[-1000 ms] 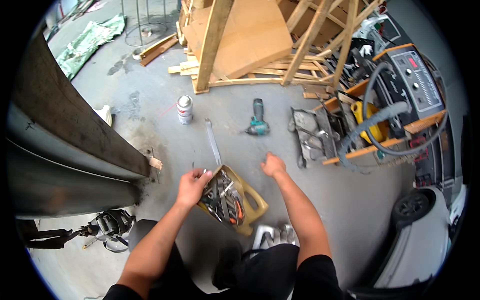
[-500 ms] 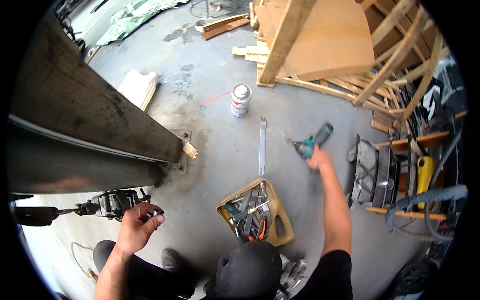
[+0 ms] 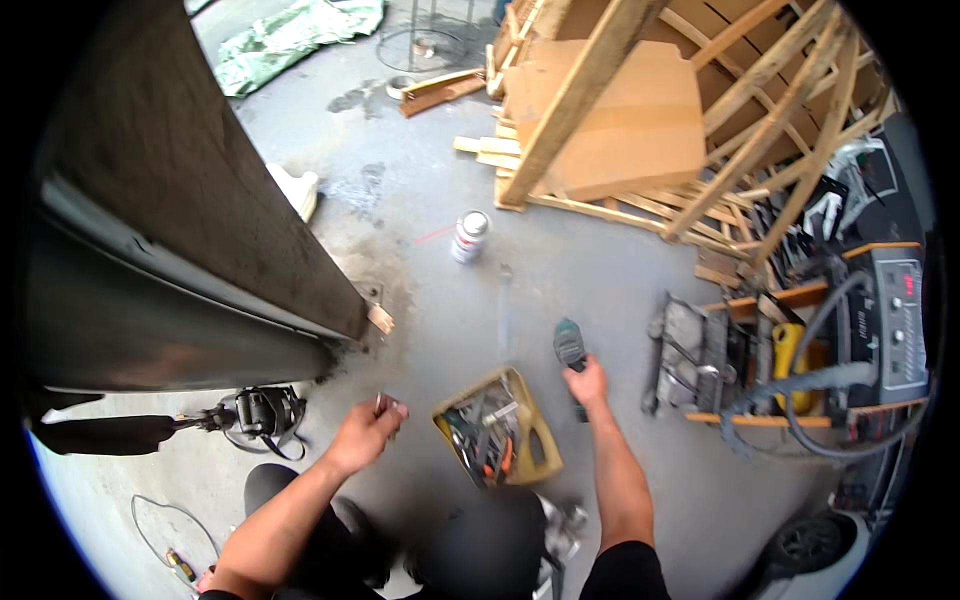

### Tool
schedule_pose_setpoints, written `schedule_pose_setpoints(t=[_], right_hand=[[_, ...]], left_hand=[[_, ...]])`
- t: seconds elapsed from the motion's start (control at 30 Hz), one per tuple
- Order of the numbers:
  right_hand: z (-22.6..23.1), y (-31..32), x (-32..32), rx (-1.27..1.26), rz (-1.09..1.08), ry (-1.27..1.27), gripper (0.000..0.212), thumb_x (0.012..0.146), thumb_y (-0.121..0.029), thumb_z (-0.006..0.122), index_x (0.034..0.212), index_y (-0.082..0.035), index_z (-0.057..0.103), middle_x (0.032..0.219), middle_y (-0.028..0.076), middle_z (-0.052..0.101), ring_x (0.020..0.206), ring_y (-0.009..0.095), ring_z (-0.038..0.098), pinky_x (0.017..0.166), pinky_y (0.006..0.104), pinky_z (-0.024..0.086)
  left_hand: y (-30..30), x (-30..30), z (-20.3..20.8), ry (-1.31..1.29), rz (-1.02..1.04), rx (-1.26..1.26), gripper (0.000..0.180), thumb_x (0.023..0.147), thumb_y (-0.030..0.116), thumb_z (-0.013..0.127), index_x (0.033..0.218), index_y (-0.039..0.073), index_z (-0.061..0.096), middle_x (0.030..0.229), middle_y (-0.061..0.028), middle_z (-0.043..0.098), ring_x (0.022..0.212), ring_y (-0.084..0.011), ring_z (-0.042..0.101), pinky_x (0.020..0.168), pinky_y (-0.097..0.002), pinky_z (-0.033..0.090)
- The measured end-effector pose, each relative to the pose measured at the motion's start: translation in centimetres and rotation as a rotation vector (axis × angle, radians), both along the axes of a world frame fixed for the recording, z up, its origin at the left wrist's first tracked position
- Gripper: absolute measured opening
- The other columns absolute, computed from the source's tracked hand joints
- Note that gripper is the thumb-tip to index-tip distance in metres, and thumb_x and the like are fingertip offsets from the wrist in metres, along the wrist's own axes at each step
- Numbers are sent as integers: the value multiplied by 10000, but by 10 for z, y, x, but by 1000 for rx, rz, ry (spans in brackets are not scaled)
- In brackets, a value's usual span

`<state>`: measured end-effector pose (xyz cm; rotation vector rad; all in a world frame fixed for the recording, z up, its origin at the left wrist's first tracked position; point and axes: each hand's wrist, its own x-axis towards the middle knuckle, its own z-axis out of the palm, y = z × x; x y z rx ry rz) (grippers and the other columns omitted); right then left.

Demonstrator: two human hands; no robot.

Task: The person removes a rubber weather seal from a car door frame using a small flat tool and a power drill. They pry and pull the seal away from the door, then use the drill to remove fasteners before detaching the seal completely.

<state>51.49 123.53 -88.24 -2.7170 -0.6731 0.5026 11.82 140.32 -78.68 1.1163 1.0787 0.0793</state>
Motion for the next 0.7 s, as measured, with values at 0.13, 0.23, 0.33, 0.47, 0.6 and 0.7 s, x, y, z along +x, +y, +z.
schedule_pose_setpoints(t=[0.13,0.23,0.33,0.47,0.6,0.7], right_hand=[[167,-2,-96,970,-424,883,108,898,-102,604,871,2,603,756,96,635,658,210,632,658,373,534],[307,8,-162,1356,-479,977,162,899,-146,571,876,12,599,810,125,635,727,251,641,720,411,548],[421,19,-233,1431,-562,1031,216,894,-217,514,913,-5,552,835,129,587,815,264,591,817,480,514],[536,18,-315,1489,-760,894,223,865,-228,522,910,-16,574,844,108,593,833,268,599,842,464,505],[643,-43,-367,1358,-513,761,242,844,-152,537,1009,17,591,935,126,637,901,257,624,837,446,530],[703,-98,-405,1109,-317,462,284,859,-156,619,1102,-9,609,1003,95,664,963,183,633,868,349,516]], left_hand=[[-36,2,13,266,250,156,329,988,303,564,902,-14,580,697,-70,578,614,-171,487,601,-359,438],[-69,-9,85,405,498,71,345,1005,338,525,924,3,549,703,-56,547,586,-187,467,548,-379,415],[-85,10,198,179,753,-297,280,1020,375,478,961,105,521,669,-3,456,448,-121,397,369,-307,317],[-95,16,358,-40,802,-519,297,1010,346,534,915,65,557,686,-13,509,551,-158,450,529,-316,403],[-86,-33,476,-31,366,-356,269,1001,351,558,969,84,570,700,28,447,530,-95,372,485,-272,324],[-76,-51,547,-163,131,-369,279,994,378,573,994,100,590,679,54,388,511,-69,320,464,-257,290]])
